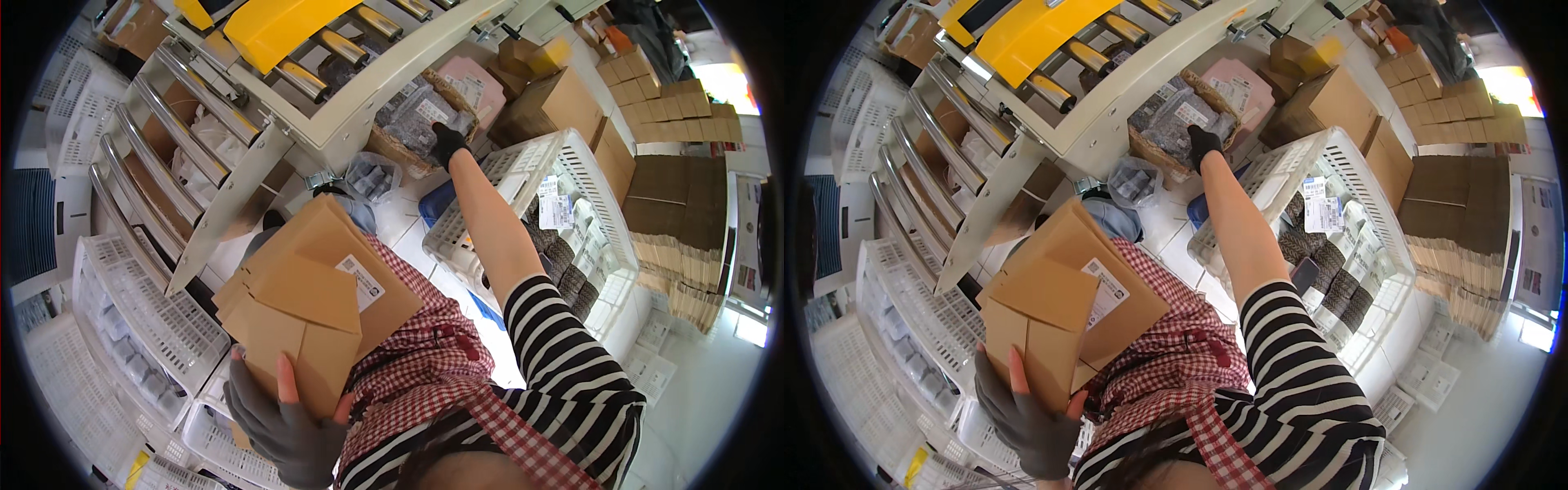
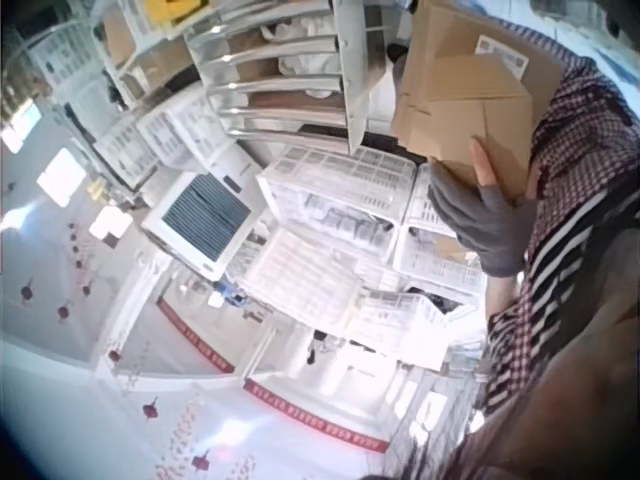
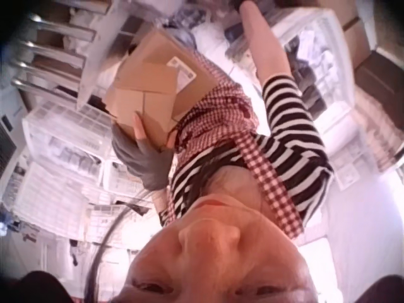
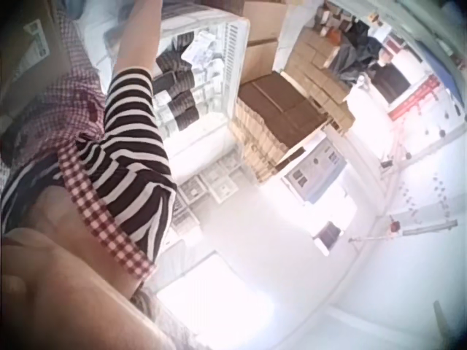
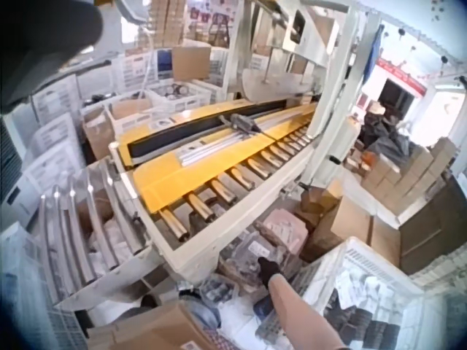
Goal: The recorder is packing, labeling, and processing small parcels at a warehouse workstation.
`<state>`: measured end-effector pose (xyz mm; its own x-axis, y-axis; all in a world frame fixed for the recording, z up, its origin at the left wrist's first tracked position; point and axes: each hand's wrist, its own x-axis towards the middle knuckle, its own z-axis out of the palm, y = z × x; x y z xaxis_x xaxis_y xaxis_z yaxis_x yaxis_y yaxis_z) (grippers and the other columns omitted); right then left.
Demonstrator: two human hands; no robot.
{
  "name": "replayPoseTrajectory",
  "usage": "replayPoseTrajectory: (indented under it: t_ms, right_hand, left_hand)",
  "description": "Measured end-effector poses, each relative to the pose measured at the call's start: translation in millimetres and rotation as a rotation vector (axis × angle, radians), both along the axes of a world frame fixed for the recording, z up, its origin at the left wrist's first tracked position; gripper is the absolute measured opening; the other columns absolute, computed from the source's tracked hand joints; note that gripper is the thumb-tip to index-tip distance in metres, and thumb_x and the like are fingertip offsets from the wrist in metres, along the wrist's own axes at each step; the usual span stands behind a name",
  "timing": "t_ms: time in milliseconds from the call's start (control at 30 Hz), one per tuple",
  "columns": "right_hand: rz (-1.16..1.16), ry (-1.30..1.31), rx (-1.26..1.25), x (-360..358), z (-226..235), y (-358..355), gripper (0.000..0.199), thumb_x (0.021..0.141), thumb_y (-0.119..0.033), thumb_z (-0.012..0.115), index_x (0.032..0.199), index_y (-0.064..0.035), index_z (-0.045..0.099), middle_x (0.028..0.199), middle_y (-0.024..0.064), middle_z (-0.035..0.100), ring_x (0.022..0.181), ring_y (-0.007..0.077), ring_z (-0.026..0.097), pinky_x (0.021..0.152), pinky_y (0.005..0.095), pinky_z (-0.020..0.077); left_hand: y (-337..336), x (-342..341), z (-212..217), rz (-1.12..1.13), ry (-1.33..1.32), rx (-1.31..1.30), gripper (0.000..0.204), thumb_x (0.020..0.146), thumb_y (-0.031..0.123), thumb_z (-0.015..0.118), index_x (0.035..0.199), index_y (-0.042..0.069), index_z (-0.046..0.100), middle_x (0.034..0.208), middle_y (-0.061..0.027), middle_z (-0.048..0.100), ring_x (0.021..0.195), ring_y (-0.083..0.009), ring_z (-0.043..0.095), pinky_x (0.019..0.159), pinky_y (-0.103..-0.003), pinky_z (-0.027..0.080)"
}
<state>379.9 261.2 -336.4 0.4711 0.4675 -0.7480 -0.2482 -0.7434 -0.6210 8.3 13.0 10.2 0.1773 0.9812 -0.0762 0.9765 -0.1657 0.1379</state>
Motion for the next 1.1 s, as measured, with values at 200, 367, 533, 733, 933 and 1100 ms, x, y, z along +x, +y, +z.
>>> replayPoseTrajectory:
  t_ms: [200,367,533,733,933,1100]
  right_hand:
    - [-0.146,0.036,-0.049,10,-39,19,0.084,0.069,-0.049,0.076,0.133,-0.0044,0.044,0.134,0.0139,0.042,0.105,0.0265,0.049,0.082,0.0386,0.0442]
    - [-0.253,-0.048,0.051,-11,-4,15,0.081,0.066,-0.044,0.079,0.128,-0.0047,0.044,0.105,0.0108,0.047,0.094,0.0255,0.048,0.08,0.0398,0.0447]
    - [-0.34,0.274,0.099,-5,-23,18,0.074,0.068,-0.044,0.078,0.124,-0.0071,0.046,0.103,0.0111,0.05,0.089,0.0245,0.051,0.07,0.0395,0.0451]
    - [-0.16,0.118,0.389,-17,-5,22,0.048,0.073,-0.038,0.073,0.108,-0.0106,0.055,0.087,0.0061,0.057,0.07,0.0197,0.054,0.059,0.034,0.044]
    - [-0.252,0.694,0.718,-23,111,-61,0.056,0.082,-0.03,0.057,0.131,-0.008,0.043,0.122,0.0131,0.056,0.11,0.0321,0.056,0.096,0.0454,0.0446]
    - [0.022,0.858,0.426,-42,188,-131,0.048,0.083,-0.028,0.059,0.12,0.003,0.053,0.111,0.0171,0.062,0.091,0.0265,0.065,0.082,0.0405,0.0537]
  left_hand:
    - [1,6,-1,0.034,0.035,0.017,0.086,0.066,0.037,0.075,0.137,0.012,0.035,0.14,-0.0297,0.03,0.12,-0.0493,0.039,0.096,-0.053,0.036]
    - [4,2,-5,-0.004,-0.013,0.038,0.081,0.068,0.034,0.073,0.136,0.012,0.036,0.138,-0.0303,0.032,0.118,-0.0499,0.04,0.095,-0.053,0.036]
    - [7,6,-6,0.009,-0.033,0.054,0.077,0.068,0.034,0.073,0.134,0.011,0.04,0.137,-0.0307,0.033,0.118,-0.0492,0.041,0.095,-0.053,0.036]
    - [10,-21,-6,0.077,-0.177,0.103,0.081,0.075,0.044,0.067,0.14,0.009,0.035,0.139,-0.0261,0.034,0.122,-0.0436,0.041,0.099,-0.046,0.037]
    - [-1,-84,-37,0.819,-1.715,-0.077,0.065,0.088,0.035,0.052,0.139,0.001,0.032,0.131,-0.0157,0.048,0.115,-0.0312,0.052,0.097,-0.043,0.043]
    - [31,-66,-91,0.888,-1.899,-0.293,0.052,0.091,0.035,0.045,0.131,0.001,0.043,0.123,-0.0124,0.055,0.105,-0.0239,0.057,0.091,-0.037,0.047]
